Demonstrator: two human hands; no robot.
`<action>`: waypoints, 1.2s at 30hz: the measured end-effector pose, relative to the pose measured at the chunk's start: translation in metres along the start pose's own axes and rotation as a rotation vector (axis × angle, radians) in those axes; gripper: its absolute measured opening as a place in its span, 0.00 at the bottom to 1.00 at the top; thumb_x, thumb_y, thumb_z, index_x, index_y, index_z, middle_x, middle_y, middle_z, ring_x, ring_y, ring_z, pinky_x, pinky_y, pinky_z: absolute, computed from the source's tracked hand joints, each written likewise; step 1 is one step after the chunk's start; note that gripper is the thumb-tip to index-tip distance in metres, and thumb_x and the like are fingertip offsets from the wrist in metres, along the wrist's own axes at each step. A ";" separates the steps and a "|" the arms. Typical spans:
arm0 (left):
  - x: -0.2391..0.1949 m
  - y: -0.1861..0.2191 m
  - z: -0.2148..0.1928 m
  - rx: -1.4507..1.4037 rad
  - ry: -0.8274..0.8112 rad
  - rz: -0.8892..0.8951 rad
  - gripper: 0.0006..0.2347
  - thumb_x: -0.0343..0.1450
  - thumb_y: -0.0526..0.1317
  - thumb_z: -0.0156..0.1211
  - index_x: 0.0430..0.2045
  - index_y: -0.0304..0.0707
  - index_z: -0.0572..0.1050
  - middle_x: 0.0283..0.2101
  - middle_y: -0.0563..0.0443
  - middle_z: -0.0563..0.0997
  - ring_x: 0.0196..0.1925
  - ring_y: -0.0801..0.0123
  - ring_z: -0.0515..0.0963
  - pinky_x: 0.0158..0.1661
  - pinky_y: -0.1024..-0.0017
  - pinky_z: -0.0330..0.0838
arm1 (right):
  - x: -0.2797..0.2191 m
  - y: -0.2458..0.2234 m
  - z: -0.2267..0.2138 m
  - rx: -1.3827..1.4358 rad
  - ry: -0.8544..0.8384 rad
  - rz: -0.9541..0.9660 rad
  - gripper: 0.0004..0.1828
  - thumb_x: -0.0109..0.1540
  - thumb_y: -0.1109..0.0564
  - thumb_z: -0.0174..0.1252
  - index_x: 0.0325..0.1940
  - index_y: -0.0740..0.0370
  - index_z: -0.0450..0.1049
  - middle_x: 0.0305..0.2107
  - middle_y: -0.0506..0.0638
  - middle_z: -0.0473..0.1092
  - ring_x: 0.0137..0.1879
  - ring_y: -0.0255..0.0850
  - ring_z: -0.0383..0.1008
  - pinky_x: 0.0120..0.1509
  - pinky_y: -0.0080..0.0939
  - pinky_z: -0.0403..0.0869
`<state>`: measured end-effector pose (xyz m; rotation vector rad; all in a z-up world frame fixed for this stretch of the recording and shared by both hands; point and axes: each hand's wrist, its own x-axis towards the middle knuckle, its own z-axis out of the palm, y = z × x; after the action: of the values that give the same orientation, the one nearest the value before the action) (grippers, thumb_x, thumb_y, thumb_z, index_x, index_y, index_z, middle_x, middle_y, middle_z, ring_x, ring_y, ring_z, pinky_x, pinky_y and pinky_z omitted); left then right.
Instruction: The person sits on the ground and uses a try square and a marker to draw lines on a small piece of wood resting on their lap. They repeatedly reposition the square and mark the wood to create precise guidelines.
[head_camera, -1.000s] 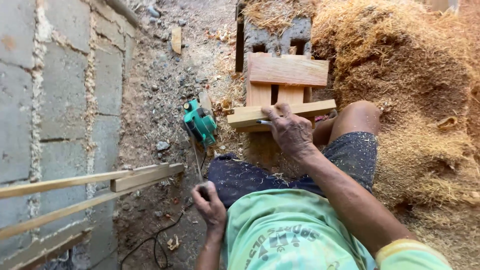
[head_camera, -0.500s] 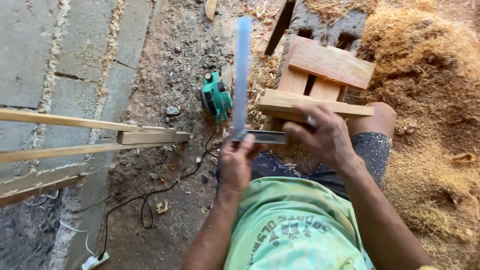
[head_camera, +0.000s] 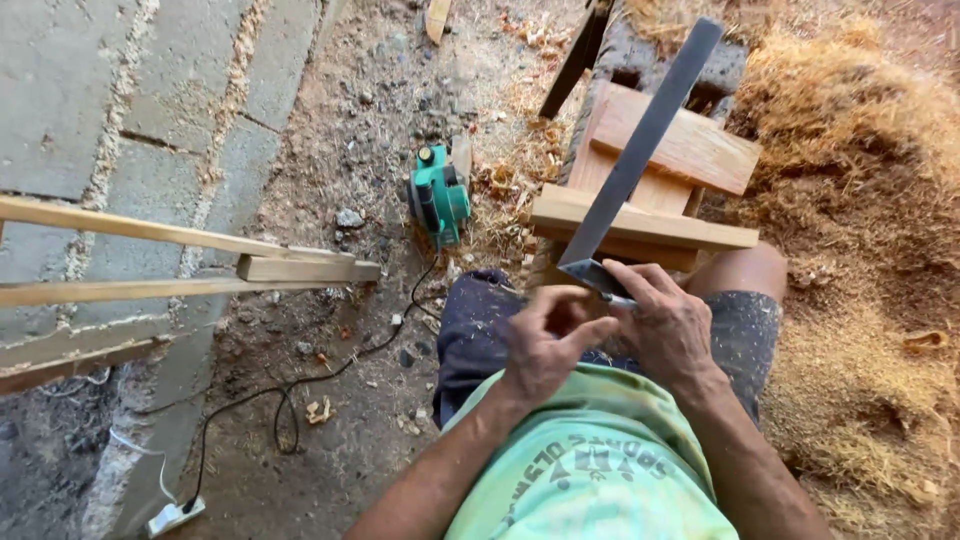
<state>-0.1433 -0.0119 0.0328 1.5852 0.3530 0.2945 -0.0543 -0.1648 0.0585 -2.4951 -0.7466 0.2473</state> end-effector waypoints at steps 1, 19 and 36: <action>-0.002 -0.002 0.007 0.001 0.003 -0.017 0.21 0.68 0.44 0.74 0.48 0.32 0.73 0.32 0.54 0.78 0.32 0.77 0.75 0.33 0.79 0.75 | 0.000 -0.005 0.000 0.004 -0.016 0.005 0.29 0.56 0.57 0.66 0.62 0.50 0.74 0.46 0.49 0.76 0.44 0.48 0.80 0.42 0.47 0.79; 0.051 -0.080 0.011 -0.707 0.356 -0.506 0.13 0.76 0.45 0.66 0.43 0.37 0.70 0.30 0.58 0.70 0.21 0.80 0.66 0.19 0.79 0.65 | 0.047 0.017 0.011 -0.185 -0.008 -0.131 0.22 0.62 0.49 0.65 0.61 0.50 0.77 0.47 0.47 0.76 0.51 0.47 0.76 0.53 0.49 0.76; 0.063 -0.076 0.050 -0.630 0.292 -0.529 0.10 0.72 0.40 0.65 0.42 0.36 0.73 0.27 0.59 0.76 0.16 0.83 0.66 0.13 0.79 0.59 | 0.081 0.042 0.006 0.019 -0.239 -0.281 0.31 0.60 0.57 0.66 0.66 0.35 0.72 0.66 0.48 0.66 0.68 0.49 0.67 0.68 0.56 0.69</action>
<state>-0.0688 -0.0298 -0.0467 0.7895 0.8011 0.1958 0.0299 -0.1472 0.0288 -2.3312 -1.1736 0.4515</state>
